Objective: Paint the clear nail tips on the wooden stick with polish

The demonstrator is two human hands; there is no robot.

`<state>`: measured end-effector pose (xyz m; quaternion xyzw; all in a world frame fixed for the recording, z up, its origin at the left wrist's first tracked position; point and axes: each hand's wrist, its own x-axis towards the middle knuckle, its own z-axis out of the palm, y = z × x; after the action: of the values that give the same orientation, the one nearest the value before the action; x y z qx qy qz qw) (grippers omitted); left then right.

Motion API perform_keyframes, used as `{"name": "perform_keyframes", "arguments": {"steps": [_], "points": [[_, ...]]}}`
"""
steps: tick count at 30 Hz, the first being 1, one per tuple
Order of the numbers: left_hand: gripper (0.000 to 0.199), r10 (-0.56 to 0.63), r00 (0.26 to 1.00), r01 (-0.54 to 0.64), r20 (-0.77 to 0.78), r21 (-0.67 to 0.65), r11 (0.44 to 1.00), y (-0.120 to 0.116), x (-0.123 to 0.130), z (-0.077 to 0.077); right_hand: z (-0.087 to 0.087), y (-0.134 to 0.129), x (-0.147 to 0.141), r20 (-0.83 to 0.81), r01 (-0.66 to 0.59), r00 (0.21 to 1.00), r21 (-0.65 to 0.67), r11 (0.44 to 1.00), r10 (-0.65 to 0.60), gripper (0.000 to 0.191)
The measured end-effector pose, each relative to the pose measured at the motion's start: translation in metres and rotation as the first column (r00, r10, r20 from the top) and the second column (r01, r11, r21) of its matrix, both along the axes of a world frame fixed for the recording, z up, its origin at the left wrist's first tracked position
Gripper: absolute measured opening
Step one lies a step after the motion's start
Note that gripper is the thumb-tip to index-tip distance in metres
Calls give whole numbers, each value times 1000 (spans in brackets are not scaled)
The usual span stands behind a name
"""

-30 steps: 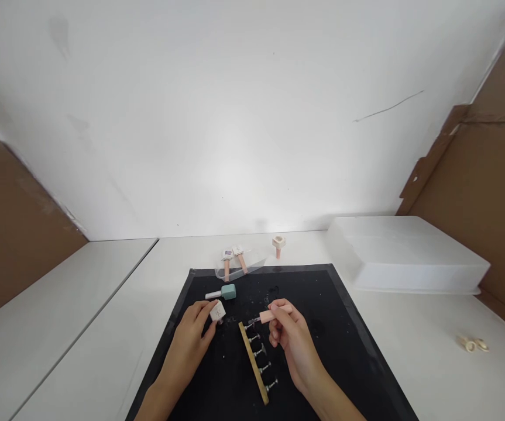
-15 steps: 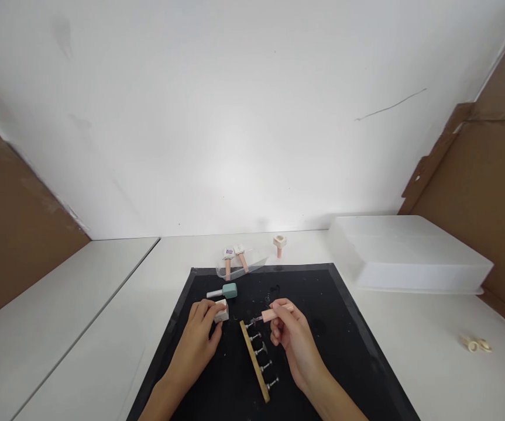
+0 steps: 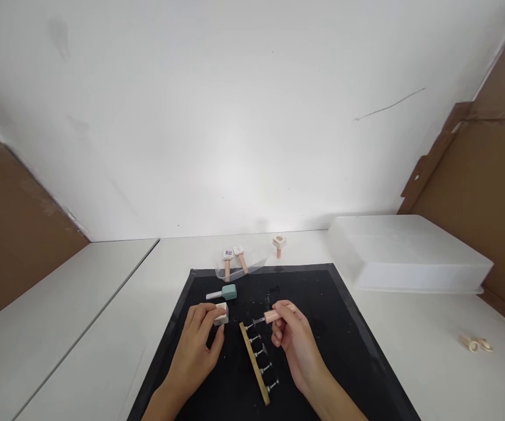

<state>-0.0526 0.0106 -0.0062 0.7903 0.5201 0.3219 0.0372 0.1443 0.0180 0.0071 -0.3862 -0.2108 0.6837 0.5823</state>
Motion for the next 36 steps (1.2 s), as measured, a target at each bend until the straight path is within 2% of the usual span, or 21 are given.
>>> {"name": "perform_keyframes", "arguments": {"steps": [3, 6, 11, 16, 21, 24, 27, 30, 31, 33, 36], "points": [[27, -98, 995, 100, 35, -89, 991, -5, 8, -1, 1, 0, 1, -12, 22, 1000, -7, 1000, -22, 22], [37, -154, 984, 173, 94, -254, 952, -10, 19, -6, 2, 0, 1, -13, 33, 999, -13, 999, -34, 22], [49, -9, 984, 92, 175, -473, 876, -17, 35, -17, 3, 0, 0, -2, 36, 999, -10, 999, -36, 21], [50, 73, 966, 60, 247, -493, 868, -17, 37, -19, 3, 0, 0, -5, 28, 1000, -15, 999, -29, 22], [43, 84, 934, 126, 347, -541, 832, -17, 34, -15, 2, 0, -1, -16, 36, 999, -19, 999, -37, 20], [40, 97, 844, 269, 527, -574, 774, -16, 35, -13, 1, 0, 0, -23, 33, 999, -10, 999, -33, 20], [51, 216, 662, 415, 718, -591, 692, -16, 38, -11, 1, 0, 1, -32, 48, 998, -1, 999, -48, 19], [63, 323, 522, 529, 790, -596, 604, -17, 39, -4, 1, 1, 2, -43, 74, 996, 19, 997, -73, 18], [59, 339, 498, 568, 798, -596, 568, -18, 39, 0, 1, 2, 3, -48, 79, 996, 29, 996, -77, 17], [39, 322, 486, 639, 813, -582, 503, -19, 39, 6, 1, 2, 3, -55, 87, 995, 47, 995, -84, 15], [27, 379, 430, 677, 820, -570, 466, -20, 38, 13, 3, 1, 4, -53, 95, 994, 63, 993, -91, 14]]}}
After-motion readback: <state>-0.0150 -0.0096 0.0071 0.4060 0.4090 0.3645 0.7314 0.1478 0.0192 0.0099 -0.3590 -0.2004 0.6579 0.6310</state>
